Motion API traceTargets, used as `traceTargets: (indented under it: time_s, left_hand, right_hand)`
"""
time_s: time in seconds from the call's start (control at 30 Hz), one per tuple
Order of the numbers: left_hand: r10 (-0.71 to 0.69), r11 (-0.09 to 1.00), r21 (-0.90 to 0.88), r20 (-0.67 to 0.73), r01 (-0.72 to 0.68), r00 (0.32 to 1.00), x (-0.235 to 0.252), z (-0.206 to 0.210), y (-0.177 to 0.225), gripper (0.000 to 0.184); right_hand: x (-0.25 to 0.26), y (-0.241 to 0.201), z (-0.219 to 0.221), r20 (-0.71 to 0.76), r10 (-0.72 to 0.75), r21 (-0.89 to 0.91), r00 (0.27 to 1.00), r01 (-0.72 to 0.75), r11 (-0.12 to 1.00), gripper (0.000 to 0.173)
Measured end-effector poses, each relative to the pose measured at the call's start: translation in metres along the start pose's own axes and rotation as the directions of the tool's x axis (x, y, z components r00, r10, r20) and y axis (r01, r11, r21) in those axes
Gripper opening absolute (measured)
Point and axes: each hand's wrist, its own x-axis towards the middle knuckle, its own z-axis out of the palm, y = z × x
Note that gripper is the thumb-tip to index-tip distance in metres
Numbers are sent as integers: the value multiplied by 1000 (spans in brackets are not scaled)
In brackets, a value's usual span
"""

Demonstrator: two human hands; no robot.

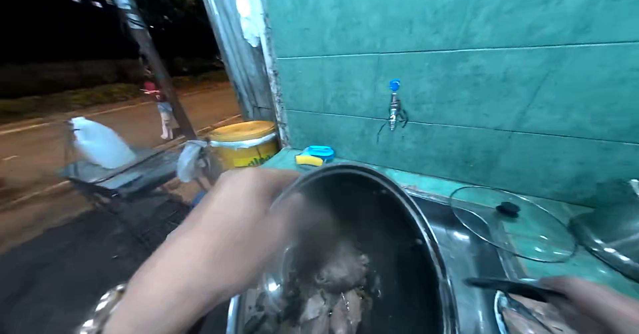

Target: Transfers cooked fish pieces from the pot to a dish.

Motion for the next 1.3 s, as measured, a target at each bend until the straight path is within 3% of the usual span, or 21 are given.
traceTargets:
  time_s: [0.17,0.3,0.33,0.43,0.67,0.83,0.87,0.93,1.0,1.13,1.23,1.3]
  left_hand:
    - [-90,995,-39,27,91,996,-5,-4,22,19]
    - [-17,999,-33,5,18,1000,-7,-2,21,21]
    - [5,1000,-7,3,-5,1000,-6,-1,18,21]
    - [11,999,47,8,-11,1000,-3,1,18,16]
    - [66,998,-4,-2,-66,998,-4,4,13,20]
    - [56,997,49,20,-57,998,0,4,20,19]
    - [63,997,49,17,-64,998,1,4,20,18]
    - [58,997,44,21,-59,998,2,4,20,17]
    - [48,998,40,33,-49,998,2,4,20,17]
    - [24,999,28,58,-26,998,3,5,19,12]
    - [38,999,2,53,-38,998,3,8,15,14]
    - [41,999,-16,43,-40,998,4,8,11,14]
  right_hand:
    - [46,-80,46,80,-300,-25,951,303,953,23]
    - [80,-121,67,406,-280,-12,870,312,950,35]
    - [86,-126,72,428,-279,-40,860,326,944,37]
    - [98,-123,93,308,-373,-183,876,439,880,25]
    - [101,-116,113,383,-491,-208,782,591,780,26]
    - [96,-109,130,180,-626,-306,759,648,698,18]
    - [95,-110,132,192,-624,-290,757,651,701,21]
    - [94,-116,128,385,-512,-201,768,611,766,32]
    - [97,-119,117,503,-432,-145,749,565,812,31]
    - [110,-124,89,621,-326,-196,713,544,816,27]
    - [110,-117,99,581,-426,-196,693,628,753,25]
    - [111,-124,91,667,-354,-197,655,614,765,26]
